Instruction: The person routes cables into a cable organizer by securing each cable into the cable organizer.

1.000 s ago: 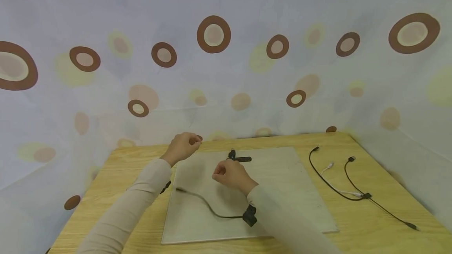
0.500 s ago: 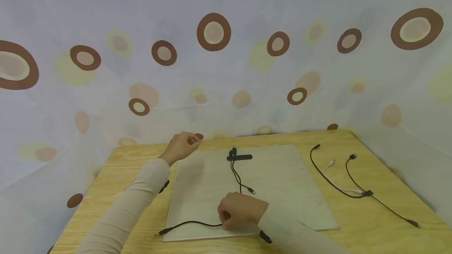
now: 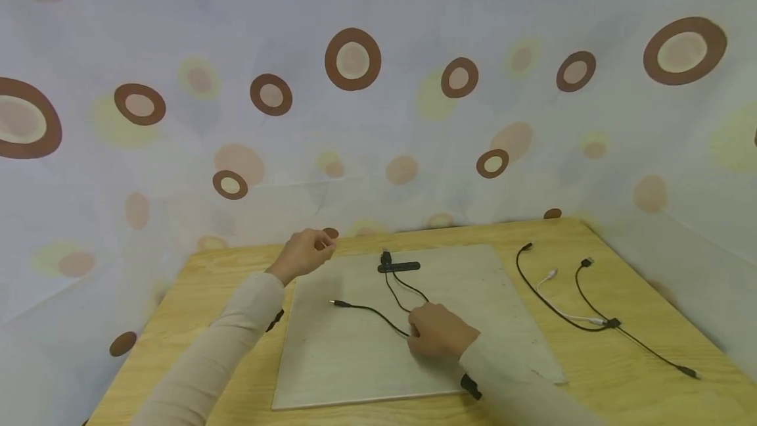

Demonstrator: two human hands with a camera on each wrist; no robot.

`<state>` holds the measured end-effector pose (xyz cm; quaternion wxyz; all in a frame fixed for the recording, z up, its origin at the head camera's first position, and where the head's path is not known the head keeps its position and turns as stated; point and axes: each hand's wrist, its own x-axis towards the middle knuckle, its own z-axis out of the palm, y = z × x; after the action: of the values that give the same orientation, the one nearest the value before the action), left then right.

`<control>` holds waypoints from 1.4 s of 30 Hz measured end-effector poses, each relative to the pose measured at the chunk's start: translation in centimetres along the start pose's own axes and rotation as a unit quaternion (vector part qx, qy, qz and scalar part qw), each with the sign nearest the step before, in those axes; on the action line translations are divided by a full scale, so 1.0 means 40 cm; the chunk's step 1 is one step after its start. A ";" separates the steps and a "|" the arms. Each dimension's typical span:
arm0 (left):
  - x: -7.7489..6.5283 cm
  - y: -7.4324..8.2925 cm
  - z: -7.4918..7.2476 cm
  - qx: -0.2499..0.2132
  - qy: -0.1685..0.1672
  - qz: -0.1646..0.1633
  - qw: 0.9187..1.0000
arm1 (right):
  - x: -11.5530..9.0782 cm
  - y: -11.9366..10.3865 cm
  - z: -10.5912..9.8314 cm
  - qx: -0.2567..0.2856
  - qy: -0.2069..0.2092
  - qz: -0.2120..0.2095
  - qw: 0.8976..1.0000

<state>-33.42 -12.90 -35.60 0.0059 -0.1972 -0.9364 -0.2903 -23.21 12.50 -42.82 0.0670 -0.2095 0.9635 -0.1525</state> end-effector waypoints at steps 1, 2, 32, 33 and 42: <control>-0.001 0.001 0.002 -0.003 -0.003 -0.002 1.000 | 0.001 0.002 0.002 0.003 0.004 -0.001 1.000; -0.002 0.001 0.005 -0.005 -0.007 -0.004 1.000 | 0.001 0.004 0.005 0.006 0.007 -0.003 1.000; -0.023 -0.035 0.017 -0.032 -0.015 -0.020 0.999 | 0.003 -0.029 0.021 0.028 -0.021 -0.112 0.993; -0.024 -0.034 0.017 -0.032 -0.016 -0.022 0.999 | 0.002 -0.030 0.021 0.025 -0.018 -0.114 0.993; -0.025 -0.035 0.012 -0.032 -0.018 -0.016 0.999 | 0.001 -0.043 0.009 0.031 -0.013 -0.122 0.992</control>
<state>-32.99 -14.05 -36.86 -0.0221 -0.1871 -0.9297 -0.3164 -22.52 10.89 -42.61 0.0669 -0.3254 0.9246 -0.1864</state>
